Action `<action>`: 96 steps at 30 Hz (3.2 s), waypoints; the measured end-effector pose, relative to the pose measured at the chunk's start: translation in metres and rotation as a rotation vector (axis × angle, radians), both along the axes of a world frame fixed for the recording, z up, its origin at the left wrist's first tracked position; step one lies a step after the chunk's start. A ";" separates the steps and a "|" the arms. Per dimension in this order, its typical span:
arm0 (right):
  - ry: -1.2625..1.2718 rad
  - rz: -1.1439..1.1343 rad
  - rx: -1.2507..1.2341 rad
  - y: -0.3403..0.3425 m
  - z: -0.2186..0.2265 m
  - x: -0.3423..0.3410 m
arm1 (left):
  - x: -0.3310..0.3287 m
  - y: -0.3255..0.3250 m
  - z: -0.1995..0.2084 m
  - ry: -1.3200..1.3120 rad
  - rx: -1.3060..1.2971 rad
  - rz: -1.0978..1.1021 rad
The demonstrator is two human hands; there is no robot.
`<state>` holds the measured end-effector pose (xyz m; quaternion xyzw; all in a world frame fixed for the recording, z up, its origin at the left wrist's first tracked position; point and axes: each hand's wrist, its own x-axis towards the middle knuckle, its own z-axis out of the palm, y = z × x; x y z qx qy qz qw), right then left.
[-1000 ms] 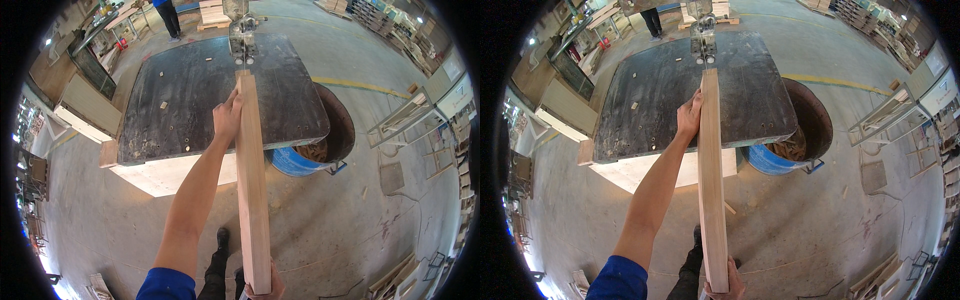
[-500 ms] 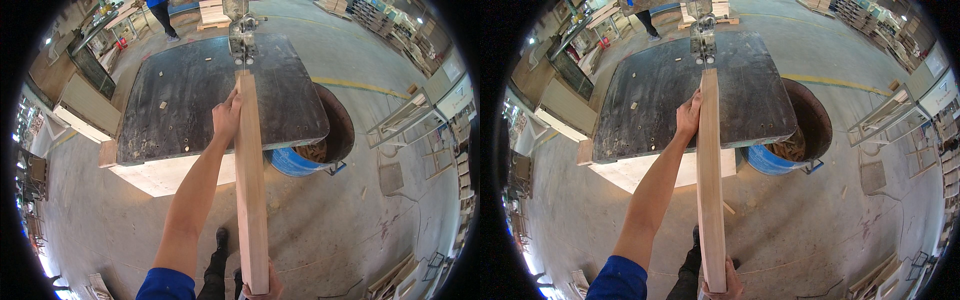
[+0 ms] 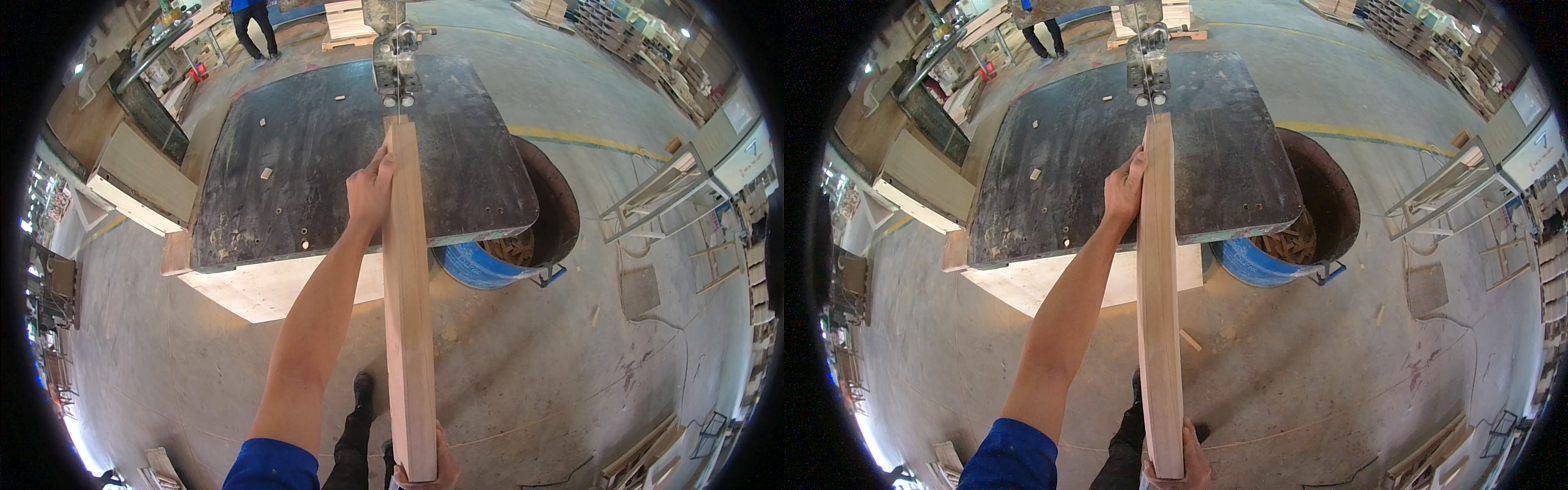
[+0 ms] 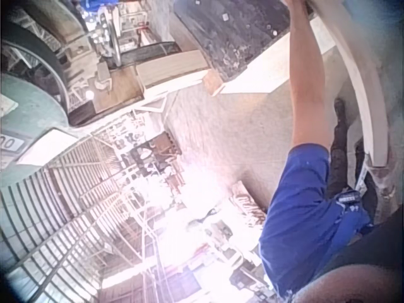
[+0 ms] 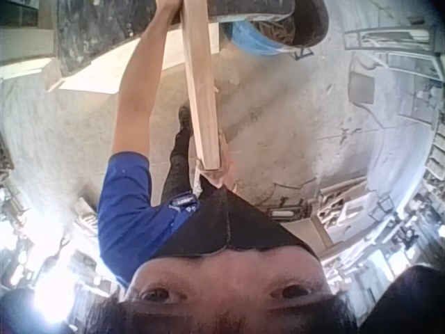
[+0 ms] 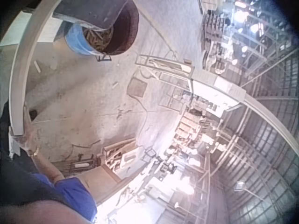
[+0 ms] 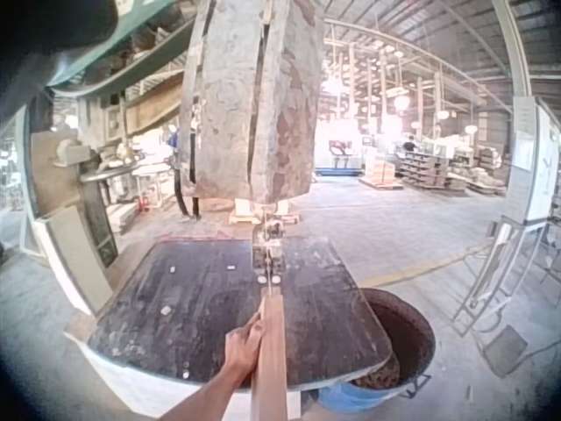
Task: The person feeds a long wooden plank into a bandsaw and guides it through the blade to cut it lengthwise. The person maintains steady hand pressure and alignment as the saw separates the plank into two pieces.
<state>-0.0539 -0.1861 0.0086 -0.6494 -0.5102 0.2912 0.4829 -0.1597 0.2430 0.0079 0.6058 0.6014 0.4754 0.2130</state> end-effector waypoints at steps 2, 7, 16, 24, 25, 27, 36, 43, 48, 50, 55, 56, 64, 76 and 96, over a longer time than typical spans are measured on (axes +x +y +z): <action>0.000 -0.004 -0.002 0.000 0.000 0.000 | 0.001 -0.001 0.002 -0.006 -0.011 -0.007; 0.003 -0.003 0.012 0.001 0.002 0.000 | -0.001 0.000 0.003 -0.004 -0.004 -0.015; -0.004 -0.017 0.015 0.006 0.005 -0.003 | 0.000 -0.001 0.006 -0.026 -0.018 -0.036; 0.009 0.004 -0.023 0.007 0.009 -0.004 | 0.000 -0.002 0.009 -0.019 -0.033 -0.026; 0.009 0.004 -0.039 0.007 0.010 -0.005 | -0.001 -0.001 0.009 -0.015 -0.029 -0.026; 0.061 0.028 -0.062 0.008 0.013 -0.003 | -0.002 -0.001 0.009 -0.014 -0.023 -0.028; -0.036 -0.016 -0.063 0.009 0.014 -0.006 | -0.001 0.002 0.006 0.026 0.009 -0.031; -0.060 -0.006 -0.079 0.005 0.008 -0.009 | -0.005 0.008 0.000 0.044 0.044 -0.007; -0.114 -0.010 -0.031 0.003 -0.001 -0.010 | -0.003 0.009 0.000 0.041 0.034 -0.020; -0.112 -0.003 -0.023 0.004 -0.001 -0.009 | -0.004 0.009 0.000 0.042 0.016 -0.022; -0.073 0.025 -0.047 0.004 0.003 -0.007 | -0.005 0.009 0.000 0.046 0.043 -0.014; -0.082 0.024 -0.043 0.004 0.003 -0.007 | -0.004 0.009 0.000 0.044 0.041 -0.019; -0.033 0.007 -0.010 0.008 0.003 -0.010 | -0.005 0.010 0.002 0.025 0.032 -0.024; -0.028 0.015 -0.078 0.009 0.007 -0.010 | -0.007 0.014 -0.001 0.063 0.069 -0.015; -0.084 -0.014 -0.049 0.013 0.005 -0.011 | -0.004 0.015 0.001 0.050 0.043 -0.034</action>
